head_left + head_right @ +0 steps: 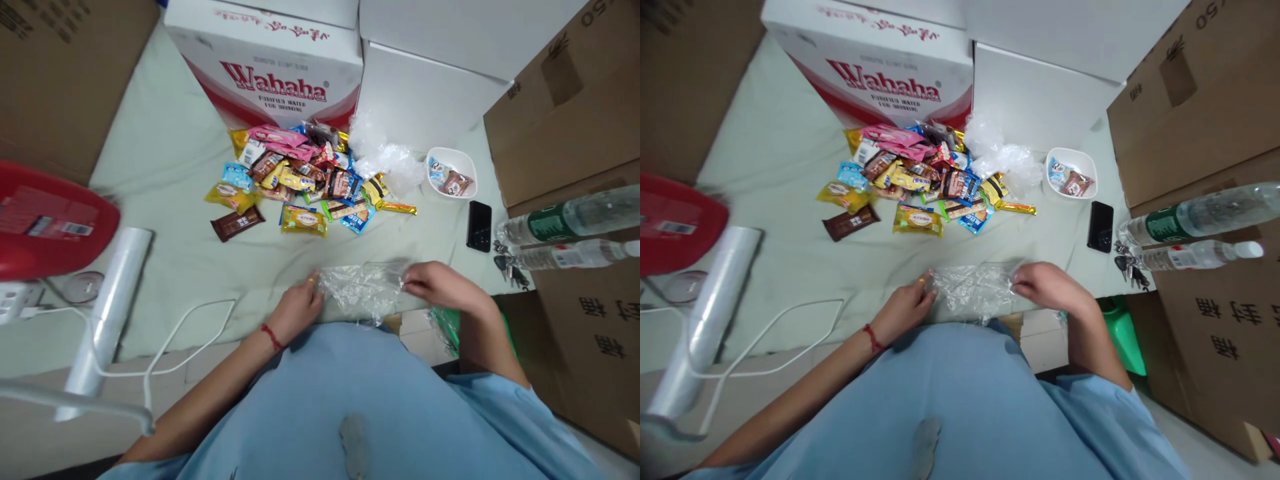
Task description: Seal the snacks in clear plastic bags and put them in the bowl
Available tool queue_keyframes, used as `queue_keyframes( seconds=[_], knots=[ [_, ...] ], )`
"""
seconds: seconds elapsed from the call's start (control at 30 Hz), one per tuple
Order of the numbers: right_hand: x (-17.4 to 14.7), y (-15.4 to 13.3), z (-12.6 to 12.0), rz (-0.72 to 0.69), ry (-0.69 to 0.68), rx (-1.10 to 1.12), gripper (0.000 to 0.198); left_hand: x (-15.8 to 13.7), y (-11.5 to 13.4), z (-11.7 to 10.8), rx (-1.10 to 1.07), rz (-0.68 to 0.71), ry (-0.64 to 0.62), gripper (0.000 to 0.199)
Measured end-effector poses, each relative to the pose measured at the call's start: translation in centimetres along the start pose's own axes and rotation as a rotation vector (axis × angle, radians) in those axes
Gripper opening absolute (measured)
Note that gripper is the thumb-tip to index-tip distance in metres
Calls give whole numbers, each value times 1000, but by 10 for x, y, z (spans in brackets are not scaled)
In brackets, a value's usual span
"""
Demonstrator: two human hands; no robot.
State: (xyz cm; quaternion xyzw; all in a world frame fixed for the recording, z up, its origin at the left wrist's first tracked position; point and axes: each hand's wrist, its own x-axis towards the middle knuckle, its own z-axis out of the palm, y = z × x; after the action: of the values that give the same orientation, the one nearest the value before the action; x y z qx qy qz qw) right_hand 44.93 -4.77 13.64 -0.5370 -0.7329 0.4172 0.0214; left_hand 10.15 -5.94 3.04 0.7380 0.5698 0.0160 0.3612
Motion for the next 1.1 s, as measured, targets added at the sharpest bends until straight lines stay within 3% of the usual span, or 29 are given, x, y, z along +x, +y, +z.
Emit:
queue_keyframes(
  seconds=[0.03, 0.1, 0.23, 0.33, 0.4, 0.57, 0.6, 0.67, 0.73, 0.8, 0.87, 0.93, 1.0, 1.1],
  knots=[
    [9, -8, 6, -51, -61, 53, 18, -1, 0, -1, -6, -6, -6, 61],
    [29, -18, 16, -70, -54, 155, 10, -4, 0, -2, -19, -20, -11, 64],
    [71, -25, 29, -23, 106, 604, 74, -14, -4, -3, -119, -17, -47, 66],
    [105, -28, 36, 50, 157, 1025, 95, -25, -9, -4, -301, 6, -100, 66],
    [124, -29, 42, 103, 199, 1127, 92, -33, -11, -7, -450, -3, -138, 63],
    [139, -31, 54, 135, 234, 1002, 72, -54, -14, -22, -716, -165, -272, 59],
    [136, -33, 55, 129, 214, 1020, 74, -56, -14, -25, -717, -187, -245, 58],
    [129, -40, 55, 123, 151, 1123, 82, -56, -9, -30, -661, -184, -64, 53],
    [123, -49, 56, 122, 95, 1250, 90, -49, 1, -33, -567, -122, 162, 46],
    [120, -58, 59, 121, 57, 1341, 91, -34, 14, -33, -513, -30, 298, 43],
    [119, -66, 65, 124, 37, 1384, 89, -13, 28, -29, -557, 47, 315, 48],
    [118, -70, 73, 138, 34, 1399, 88, 9, 38, -22, -717, 38, 246, 50],
    [114, -70, 82, 155, 37, 1397, 91, 28, 41, -14, -900, -84, 213, 46],
    [100, -63, 92, 140, 40, 1327, 90, 42, 34, -6, -1014, -218, 265, 36]
  ],
)
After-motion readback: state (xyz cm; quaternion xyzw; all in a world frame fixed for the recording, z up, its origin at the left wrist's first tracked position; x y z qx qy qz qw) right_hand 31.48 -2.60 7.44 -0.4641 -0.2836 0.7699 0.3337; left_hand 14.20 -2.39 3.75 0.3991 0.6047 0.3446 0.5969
